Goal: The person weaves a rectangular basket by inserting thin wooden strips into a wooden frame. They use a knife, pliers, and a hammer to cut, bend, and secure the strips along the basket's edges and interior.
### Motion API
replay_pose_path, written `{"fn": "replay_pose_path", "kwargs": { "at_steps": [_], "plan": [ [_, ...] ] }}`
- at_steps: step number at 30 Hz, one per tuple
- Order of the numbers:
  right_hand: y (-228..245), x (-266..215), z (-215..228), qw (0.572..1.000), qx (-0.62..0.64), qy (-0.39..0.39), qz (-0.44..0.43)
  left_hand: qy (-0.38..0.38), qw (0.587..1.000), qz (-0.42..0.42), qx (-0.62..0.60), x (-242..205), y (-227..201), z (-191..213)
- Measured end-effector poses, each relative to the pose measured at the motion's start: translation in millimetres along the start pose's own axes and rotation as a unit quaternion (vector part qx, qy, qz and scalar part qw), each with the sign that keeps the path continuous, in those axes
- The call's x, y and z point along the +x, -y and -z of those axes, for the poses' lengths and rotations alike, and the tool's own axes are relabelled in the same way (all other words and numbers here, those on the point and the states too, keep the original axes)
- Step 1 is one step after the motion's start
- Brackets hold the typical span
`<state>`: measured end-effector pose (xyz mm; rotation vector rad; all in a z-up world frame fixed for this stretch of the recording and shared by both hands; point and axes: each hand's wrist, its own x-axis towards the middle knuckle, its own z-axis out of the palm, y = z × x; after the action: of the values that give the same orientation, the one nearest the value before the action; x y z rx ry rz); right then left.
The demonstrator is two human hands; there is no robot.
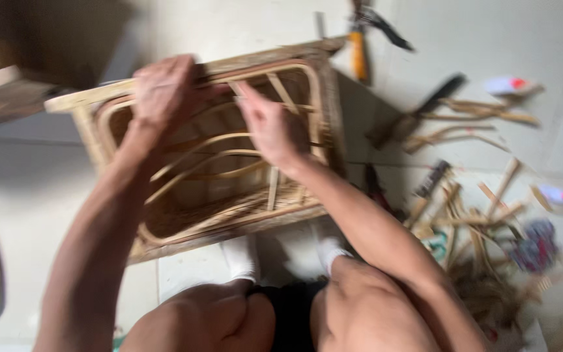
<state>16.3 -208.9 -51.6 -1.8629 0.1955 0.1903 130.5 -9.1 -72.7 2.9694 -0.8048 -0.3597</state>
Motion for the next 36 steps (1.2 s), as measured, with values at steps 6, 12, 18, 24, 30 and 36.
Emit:
{"fn": "replay_pose_path", "kwargs": {
  "at_steps": [6,12,18,24,30,36],
  "plan": [
    [-8.6,6.6,-14.2,0.998,0.042,-0.007,0.039,0.008,0.999,0.037,0.01,-16.3,-7.4,11.7],
    [29.3,-19.1,27.2,0.989,-0.13,0.036,0.064,0.045,0.996,0.076,0.006,-20.7,-8.9,9.9],
    [-59.8,-81.4,206.7,0.95,-0.235,-0.103,0.178,-0.173,0.974,-0.081,0.125,-48.6,-15.3,32.7],
    [-252.8,-141.4,301.4,0.788,-0.614,-0.004,0.034,-0.12,0.953,-0.145,-0.238,-212.3,-56.6,-1.9],
    [-228.2,-138.9,337.6,0.806,-0.521,-0.02,0.28,0.013,0.975,-0.099,-0.199,-266.2,-94.4,13.7],
    [-56.8,-134.4,292.9,0.909,-0.288,-0.178,0.244,-0.021,0.967,-0.133,-0.217,-265.2,-95.2,9.9]
  ]
}}
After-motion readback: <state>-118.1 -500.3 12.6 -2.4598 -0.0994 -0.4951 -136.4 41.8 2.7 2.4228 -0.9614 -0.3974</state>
